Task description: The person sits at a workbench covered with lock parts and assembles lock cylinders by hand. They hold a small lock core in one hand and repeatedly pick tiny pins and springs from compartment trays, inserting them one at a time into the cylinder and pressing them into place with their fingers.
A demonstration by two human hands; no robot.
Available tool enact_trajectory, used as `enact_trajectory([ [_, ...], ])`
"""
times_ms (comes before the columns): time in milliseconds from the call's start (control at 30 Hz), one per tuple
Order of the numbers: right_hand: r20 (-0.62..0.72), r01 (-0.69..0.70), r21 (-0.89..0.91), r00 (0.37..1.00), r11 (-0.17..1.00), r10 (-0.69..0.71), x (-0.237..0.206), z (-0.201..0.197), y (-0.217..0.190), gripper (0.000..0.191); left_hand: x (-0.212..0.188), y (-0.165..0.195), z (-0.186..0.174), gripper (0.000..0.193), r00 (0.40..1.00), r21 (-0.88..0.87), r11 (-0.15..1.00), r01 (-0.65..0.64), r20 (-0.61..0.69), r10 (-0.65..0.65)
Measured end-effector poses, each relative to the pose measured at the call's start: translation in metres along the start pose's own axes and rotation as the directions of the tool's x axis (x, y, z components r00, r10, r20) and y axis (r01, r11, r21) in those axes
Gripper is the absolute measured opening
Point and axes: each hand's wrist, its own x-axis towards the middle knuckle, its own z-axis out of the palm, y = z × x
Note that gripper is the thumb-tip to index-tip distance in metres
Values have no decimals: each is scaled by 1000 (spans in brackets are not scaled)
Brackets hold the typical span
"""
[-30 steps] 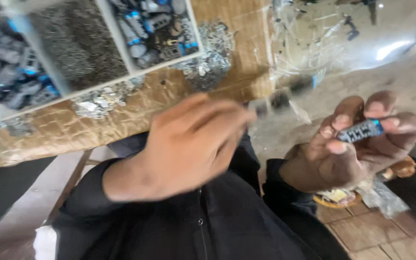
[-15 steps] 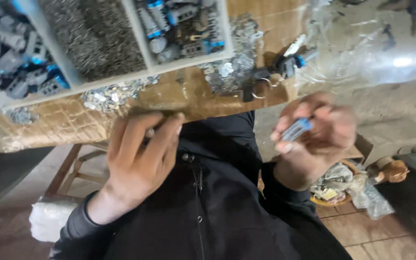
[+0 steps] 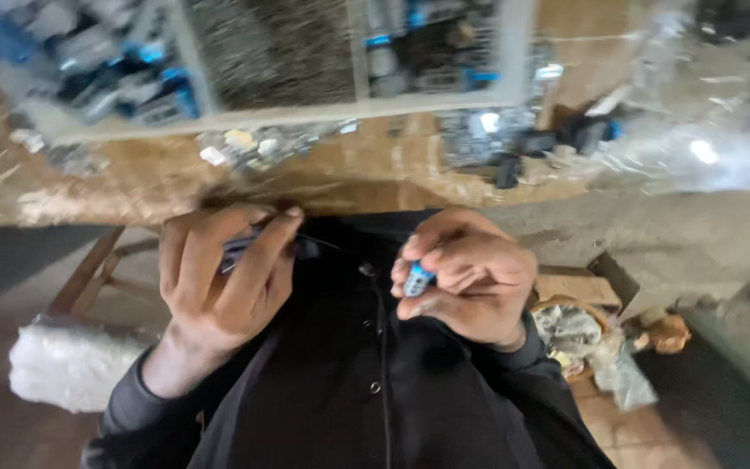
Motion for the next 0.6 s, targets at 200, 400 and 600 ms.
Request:
enact_trajectory([
  [200,35,-14,-106,999,994,18,12,13,9,38,15,-4,-3,24,997,110,993,-39,-56,46],
  [400,119,111,-59,988,992,-103,24,30,11,39,10,-29,10,24,974,1,978,-208,-92,207],
  [600,-25,-60,-57,998,997,58,27,39,15,42,-1,-41,-8,18,972,-235,962,-138,-219,85],
])
